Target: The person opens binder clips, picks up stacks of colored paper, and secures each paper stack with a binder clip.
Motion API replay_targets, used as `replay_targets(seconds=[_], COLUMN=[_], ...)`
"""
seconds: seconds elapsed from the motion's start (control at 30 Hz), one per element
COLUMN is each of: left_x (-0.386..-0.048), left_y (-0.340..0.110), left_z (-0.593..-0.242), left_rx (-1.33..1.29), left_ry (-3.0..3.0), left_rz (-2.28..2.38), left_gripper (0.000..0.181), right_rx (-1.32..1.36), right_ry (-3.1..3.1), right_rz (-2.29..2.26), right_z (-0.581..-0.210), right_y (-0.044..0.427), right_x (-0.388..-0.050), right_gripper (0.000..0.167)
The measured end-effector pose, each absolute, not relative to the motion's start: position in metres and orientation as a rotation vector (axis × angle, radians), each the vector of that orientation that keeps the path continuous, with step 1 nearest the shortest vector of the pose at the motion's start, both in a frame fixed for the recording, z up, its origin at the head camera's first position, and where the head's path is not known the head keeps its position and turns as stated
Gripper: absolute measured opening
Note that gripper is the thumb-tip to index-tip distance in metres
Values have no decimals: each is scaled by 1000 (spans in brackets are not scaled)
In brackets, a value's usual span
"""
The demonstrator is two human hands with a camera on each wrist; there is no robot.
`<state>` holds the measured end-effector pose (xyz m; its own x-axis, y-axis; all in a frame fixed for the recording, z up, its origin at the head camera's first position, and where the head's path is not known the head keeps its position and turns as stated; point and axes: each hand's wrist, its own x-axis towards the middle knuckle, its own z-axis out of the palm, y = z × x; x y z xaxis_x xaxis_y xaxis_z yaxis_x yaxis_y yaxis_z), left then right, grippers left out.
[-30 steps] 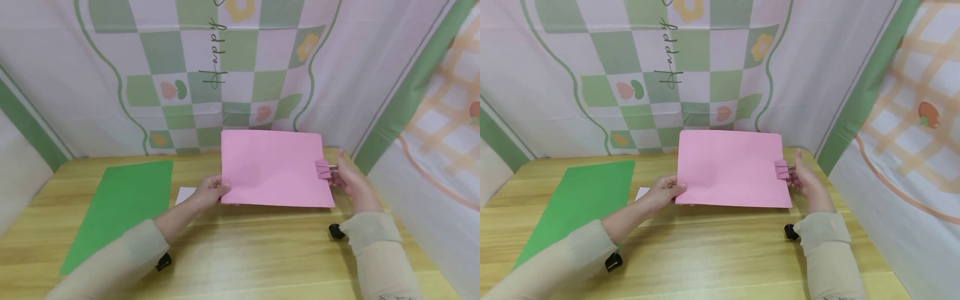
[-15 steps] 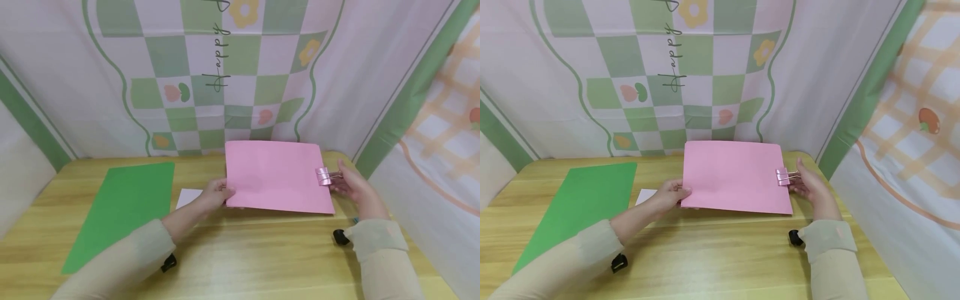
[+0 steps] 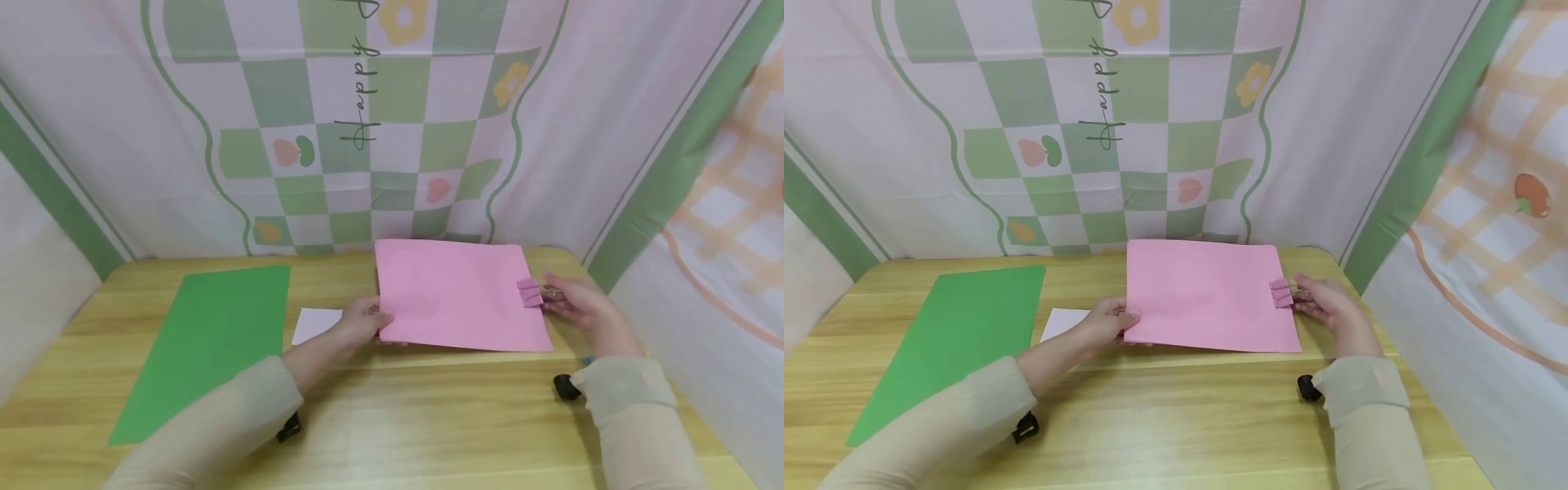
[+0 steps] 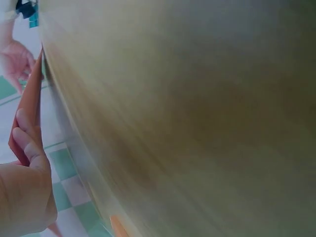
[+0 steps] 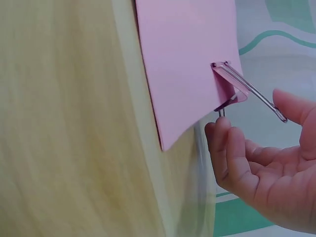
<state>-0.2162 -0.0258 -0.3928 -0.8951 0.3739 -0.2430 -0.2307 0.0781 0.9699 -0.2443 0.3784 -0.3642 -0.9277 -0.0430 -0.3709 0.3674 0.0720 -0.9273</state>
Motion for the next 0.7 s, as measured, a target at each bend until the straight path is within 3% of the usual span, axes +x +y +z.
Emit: replay_targets(seconds=[0.1, 0.27, 0.37, 0.53, 0.7], left_x=[-217, -218, -220, -220, -219], left_y=[-24, -18, -13, -6, -2], left_z=[-395, -394, -394, -399, -399], left_rx=[135, 132, 126, 128, 107], left_ry=[1915, 1899, 1897, 1933, 1959], left_rz=[1863, 1846, 1829, 1791, 1778], left_gripper=[38, 40, 39, 36, 33], right_rx=[294, 253, 244, 312, 378], right_ry=[2065, 2106, 2131, 2178, 2175], right_rz=[-1918, -1885, -1844, -1811, -1850], right_z=[-366, -370, -371, -370, -366], right_y=[381, 386, 390, 394, 394], right_x=[-248, -250, -247, -243, -242], right_gripper=[23, 71, 81, 80, 35])
